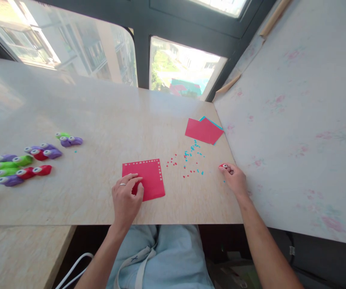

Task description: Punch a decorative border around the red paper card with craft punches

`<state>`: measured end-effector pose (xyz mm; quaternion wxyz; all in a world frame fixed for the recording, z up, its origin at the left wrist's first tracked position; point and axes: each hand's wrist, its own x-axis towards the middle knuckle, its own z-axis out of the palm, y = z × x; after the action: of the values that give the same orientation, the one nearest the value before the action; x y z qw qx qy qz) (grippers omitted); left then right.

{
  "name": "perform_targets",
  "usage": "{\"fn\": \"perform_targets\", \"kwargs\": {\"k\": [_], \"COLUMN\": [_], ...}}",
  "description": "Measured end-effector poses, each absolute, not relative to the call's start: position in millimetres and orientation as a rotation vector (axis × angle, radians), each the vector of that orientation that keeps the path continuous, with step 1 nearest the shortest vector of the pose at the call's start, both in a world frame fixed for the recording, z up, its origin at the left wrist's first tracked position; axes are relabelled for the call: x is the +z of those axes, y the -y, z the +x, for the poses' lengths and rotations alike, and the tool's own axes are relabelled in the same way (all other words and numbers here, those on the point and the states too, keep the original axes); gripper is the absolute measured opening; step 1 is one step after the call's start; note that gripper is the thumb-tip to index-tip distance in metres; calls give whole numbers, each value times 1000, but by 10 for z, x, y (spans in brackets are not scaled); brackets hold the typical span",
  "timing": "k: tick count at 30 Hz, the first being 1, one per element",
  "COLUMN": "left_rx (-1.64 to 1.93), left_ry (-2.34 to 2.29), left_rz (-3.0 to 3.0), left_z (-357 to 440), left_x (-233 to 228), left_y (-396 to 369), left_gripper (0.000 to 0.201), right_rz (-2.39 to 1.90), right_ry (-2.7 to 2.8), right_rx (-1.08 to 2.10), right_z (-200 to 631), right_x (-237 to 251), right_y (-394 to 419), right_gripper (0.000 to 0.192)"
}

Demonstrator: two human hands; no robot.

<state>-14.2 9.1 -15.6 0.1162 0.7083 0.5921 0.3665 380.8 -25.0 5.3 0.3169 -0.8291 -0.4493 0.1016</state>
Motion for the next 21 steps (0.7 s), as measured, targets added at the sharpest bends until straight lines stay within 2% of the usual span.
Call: {"fn": "perform_targets", "kwargs": {"k": [10, 16, 21], "left_rx": [1047, 1041, 1045], "left_ry": [-1726, -1727, -1724], "left_rz": [2050, 2036, 2021], "left_z": [-140, -138, -129], "left_x": [-139, -146, -143], "left_y": [-83, -73, -65], "left_gripper": [19, 19, 18], "right_rz": [-2032, -1905, -1714], "right_ry": [1018, 1117, 1035], "right_rx": [331, 531, 758], "right_z": [3270, 2645, 2301], "right_x": [171, 285, 742], "right_y": [633, 979, 1260], "right_gripper": [59, 36, 27]}}
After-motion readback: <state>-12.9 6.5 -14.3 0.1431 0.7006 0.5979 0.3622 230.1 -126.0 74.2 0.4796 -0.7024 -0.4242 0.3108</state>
